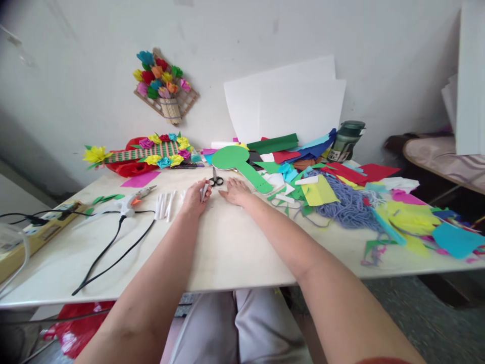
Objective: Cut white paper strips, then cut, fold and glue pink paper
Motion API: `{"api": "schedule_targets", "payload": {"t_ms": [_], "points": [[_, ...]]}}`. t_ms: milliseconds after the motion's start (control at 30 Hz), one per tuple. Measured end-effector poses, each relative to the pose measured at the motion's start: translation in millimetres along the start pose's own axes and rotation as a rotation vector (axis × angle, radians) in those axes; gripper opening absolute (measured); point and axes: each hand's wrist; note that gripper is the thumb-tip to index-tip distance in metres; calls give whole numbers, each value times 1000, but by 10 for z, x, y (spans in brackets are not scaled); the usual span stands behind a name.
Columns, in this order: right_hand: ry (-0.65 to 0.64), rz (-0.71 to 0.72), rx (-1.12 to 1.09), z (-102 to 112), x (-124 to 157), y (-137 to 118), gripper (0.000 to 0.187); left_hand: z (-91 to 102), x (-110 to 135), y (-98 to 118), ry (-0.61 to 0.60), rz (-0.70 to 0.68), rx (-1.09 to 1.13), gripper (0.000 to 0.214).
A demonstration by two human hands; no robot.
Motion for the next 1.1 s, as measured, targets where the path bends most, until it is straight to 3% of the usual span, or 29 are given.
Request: {"api": "schedule_targets", "payload": {"t_ms": [233,567,667,767,967,1100], "points": [[26,-69,33,-25,138,129,69,-5,23,6,-9,-13,-31,21],[214,200,354,115,291,688,53,-37,88,23,9,-23,-132,23],[208,173,416,194,301,827,48,-28,83,-4,-13,-32,-165,25],[153,84,344,219,334,767,49,-30,70,-41,-47,-47,-224,28],[-36,35,5,-24,432,248,67,-55,64,-98,-63,-58,-350,32],[16,-28,10,-81,411,340,69,-37,54,-137,-66,-106,-418,33]]}}
Point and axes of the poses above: each hand's wrist, its own x-axis away from the middle knuckle, its own z-axis out of the back of the hand, y = z × x, and after that the axes turned 9 degrees about -z, right-handed
